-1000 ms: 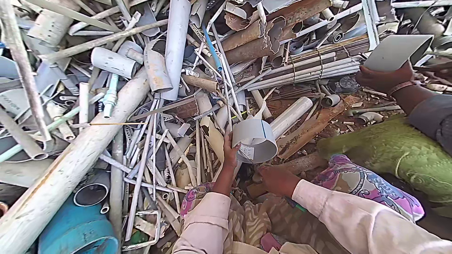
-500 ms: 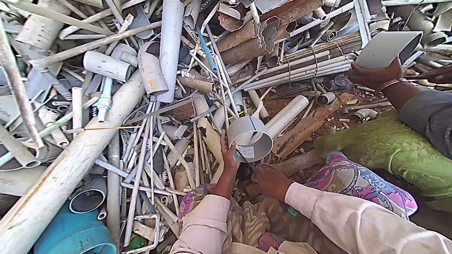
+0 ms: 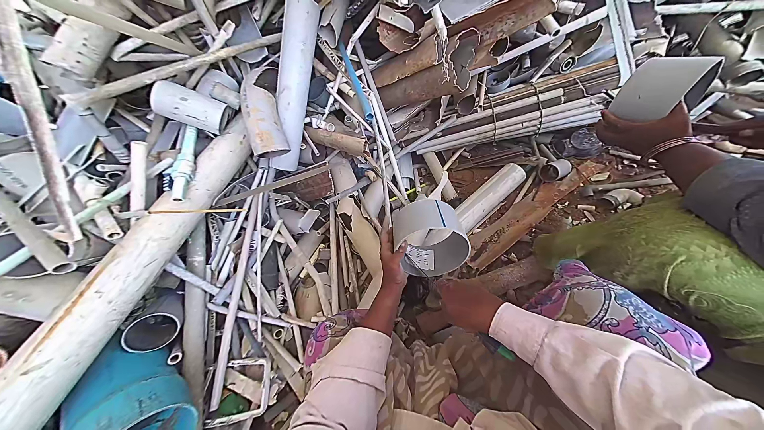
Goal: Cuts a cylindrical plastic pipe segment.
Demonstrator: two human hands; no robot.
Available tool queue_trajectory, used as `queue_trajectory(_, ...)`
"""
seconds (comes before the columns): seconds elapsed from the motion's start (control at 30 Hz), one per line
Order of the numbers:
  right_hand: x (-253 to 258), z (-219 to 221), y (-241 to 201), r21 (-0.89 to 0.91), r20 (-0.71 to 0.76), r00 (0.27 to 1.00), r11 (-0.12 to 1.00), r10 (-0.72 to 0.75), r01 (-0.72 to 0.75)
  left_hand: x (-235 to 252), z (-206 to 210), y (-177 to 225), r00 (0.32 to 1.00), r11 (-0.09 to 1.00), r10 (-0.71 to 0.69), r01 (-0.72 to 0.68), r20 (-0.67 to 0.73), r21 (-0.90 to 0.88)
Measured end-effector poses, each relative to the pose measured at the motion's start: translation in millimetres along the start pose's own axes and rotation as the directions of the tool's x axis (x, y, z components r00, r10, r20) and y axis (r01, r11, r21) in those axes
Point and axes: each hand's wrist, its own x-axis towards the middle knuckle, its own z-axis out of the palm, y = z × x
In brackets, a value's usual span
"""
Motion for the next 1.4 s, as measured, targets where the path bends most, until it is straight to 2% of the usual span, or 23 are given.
queue_trajectory(0.1,-2,-1,1,0.030,0.009,1.000,0.999,0.018,-0.018,-1,-1,-7,1.000,1.000,-0.005,0.005,0.014,-0.013)
queue_trajectory(0.3,3,15,-7,-0.002,-0.071,0.995,0.997,0.075,-0.075,-1,4,-5,0.996,0.997,-0.007,-0.001,-0.094,-0.077)
queue_trajectory(0.5,3,7,-8,-0.003,-0.073,0.997,0.999,0.031,-0.032,3,2,1,0.995,0.994,-0.001,-0.010,-0.099,-0.109)
queue_trajectory(0.63,-3,3,-10,-0.017,-0.053,0.998,1.000,0.017,-0.018,11,-7,3,0.992,0.998,0.049,-0.053,-0.113,-0.033)
queue_trajectory(0.73,-5,4,-10,-0.026,-0.039,0.999,0.999,0.025,-0.026,9,-8,4,0.995,0.997,0.072,-0.072,-0.071,0.004)
queue_trajectory(0.93,-2,-1,-4,-0.031,-0.028,0.999,0.999,0.032,-0.032,4,-4,1,0.998,0.998,0.046,-0.045,0.030,-0.034)
queue_trajectory(1.13,-2,12,-12,0.004,-0.050,0.996,0.997,0.078,-0.078,1,0,-3,0.998,0.998,0.026,-0.030,-0.059,-0.060)
queue_trajectory(1.4,0,3,-8,-0.007,-0.058,0.998,1.000,0.018,-0.018,9,-6,3,0.994,0.998,0.019,-0.026,-0.105,-0.065)
